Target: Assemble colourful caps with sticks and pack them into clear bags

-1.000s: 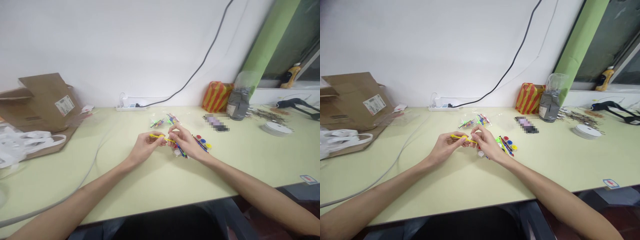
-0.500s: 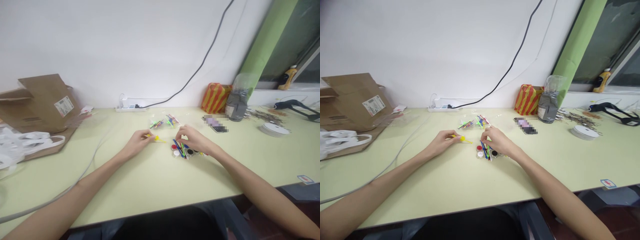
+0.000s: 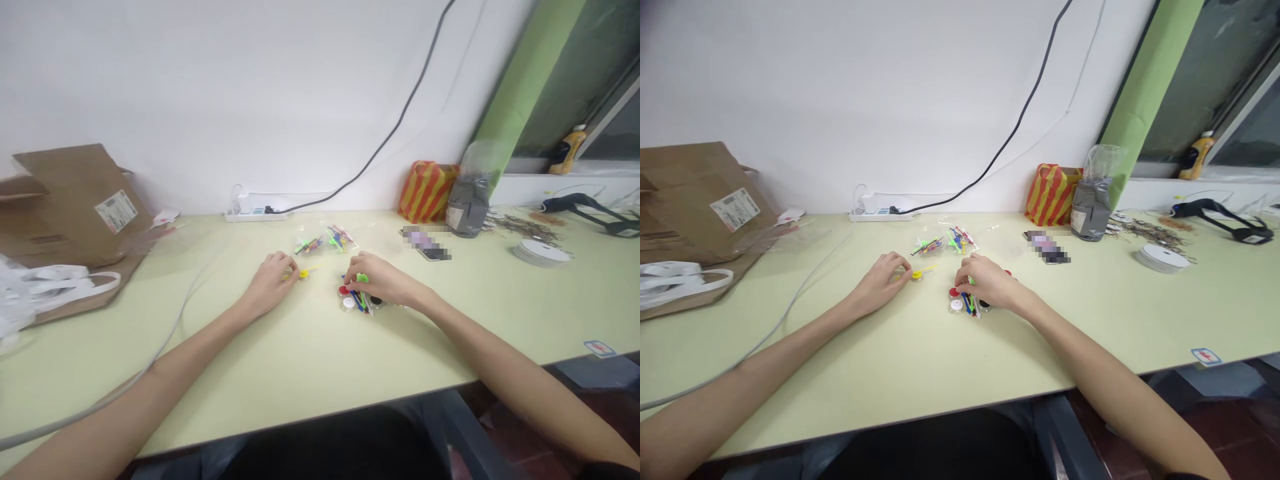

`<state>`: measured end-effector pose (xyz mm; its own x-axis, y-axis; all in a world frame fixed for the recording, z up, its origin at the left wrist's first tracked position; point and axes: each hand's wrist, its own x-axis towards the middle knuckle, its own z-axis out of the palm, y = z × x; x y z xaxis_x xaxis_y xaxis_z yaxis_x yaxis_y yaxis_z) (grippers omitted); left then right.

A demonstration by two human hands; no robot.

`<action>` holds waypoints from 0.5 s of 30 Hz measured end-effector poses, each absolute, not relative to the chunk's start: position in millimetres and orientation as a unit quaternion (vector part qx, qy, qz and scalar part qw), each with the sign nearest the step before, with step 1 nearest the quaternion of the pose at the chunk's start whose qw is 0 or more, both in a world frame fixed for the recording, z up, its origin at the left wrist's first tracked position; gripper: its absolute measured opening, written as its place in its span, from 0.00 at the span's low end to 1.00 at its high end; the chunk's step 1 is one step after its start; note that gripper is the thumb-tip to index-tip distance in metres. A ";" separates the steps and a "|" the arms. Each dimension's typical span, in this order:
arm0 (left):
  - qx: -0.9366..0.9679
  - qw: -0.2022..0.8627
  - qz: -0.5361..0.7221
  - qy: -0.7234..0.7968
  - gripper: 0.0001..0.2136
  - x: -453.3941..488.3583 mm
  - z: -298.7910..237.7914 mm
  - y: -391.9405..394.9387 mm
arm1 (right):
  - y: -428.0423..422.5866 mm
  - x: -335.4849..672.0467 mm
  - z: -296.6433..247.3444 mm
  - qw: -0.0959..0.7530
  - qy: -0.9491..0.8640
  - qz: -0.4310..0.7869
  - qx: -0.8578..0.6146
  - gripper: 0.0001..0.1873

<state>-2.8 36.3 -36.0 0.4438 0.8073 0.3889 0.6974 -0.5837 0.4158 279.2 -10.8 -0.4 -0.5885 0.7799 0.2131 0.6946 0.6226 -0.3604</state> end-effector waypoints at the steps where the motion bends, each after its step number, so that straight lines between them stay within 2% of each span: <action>1: 0.844 0.094 0.283 0.447 0.10 -2.1 -35.5 35.1 | -11.3 277.1 -1.5 0.179 -0.884 0.121 -0.414 0.06; 9: 0.848 0.069 0.351 0.392 0.10 6.9 -21.2 17.6 | -17.2 258.3 -12.5 0.243 -0.887 0.111 -0.375 0.06; 15: 0.912 0.055 0.293 0.283 0.11 17.7 -15.4 0.4 | -18.8 255.5 -11.0 0.289 -0.881 0.109 -0.358 0.08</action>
<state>17.7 0.4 -15.4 0.6676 0.5487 0.5032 0.4846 -0.8334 0.2658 255.5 -18.8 -11.0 -0.5765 0.6939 0.4314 0.5675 0.7199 -0.3996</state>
